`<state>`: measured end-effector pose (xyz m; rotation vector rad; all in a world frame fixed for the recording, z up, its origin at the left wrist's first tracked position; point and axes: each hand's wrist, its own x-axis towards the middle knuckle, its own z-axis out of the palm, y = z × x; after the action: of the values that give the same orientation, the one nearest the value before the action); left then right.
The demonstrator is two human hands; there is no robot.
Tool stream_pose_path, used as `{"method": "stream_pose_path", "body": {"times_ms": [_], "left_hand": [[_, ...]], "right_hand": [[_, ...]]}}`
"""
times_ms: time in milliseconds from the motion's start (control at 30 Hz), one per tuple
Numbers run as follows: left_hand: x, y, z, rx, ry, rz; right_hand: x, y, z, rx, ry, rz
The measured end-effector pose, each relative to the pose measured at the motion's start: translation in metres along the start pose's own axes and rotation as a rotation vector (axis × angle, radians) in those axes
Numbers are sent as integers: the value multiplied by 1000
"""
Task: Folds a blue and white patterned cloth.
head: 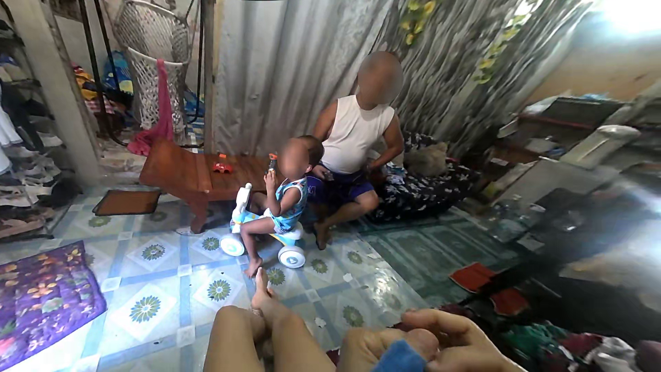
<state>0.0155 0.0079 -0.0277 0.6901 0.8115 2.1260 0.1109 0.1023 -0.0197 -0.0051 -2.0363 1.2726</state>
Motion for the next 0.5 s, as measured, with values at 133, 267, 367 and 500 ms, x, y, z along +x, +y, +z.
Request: {"method": "stream_pose_path", "body": {"times_ms": [133,267,367,500], "left_hand": [[6,-12,-13,162,-107,144],[7,-17,-18,285,-174,215],[7,-16,-23,351,-226,225],[17,-8,-34,602,-354,212]], "right_hand": [[0,0,2,0,24,-6],[1,-4,3,-28,23,-6],[0,-2,2,-106,-3,40],[-4,-1,-2,-235,-61,23]]}}
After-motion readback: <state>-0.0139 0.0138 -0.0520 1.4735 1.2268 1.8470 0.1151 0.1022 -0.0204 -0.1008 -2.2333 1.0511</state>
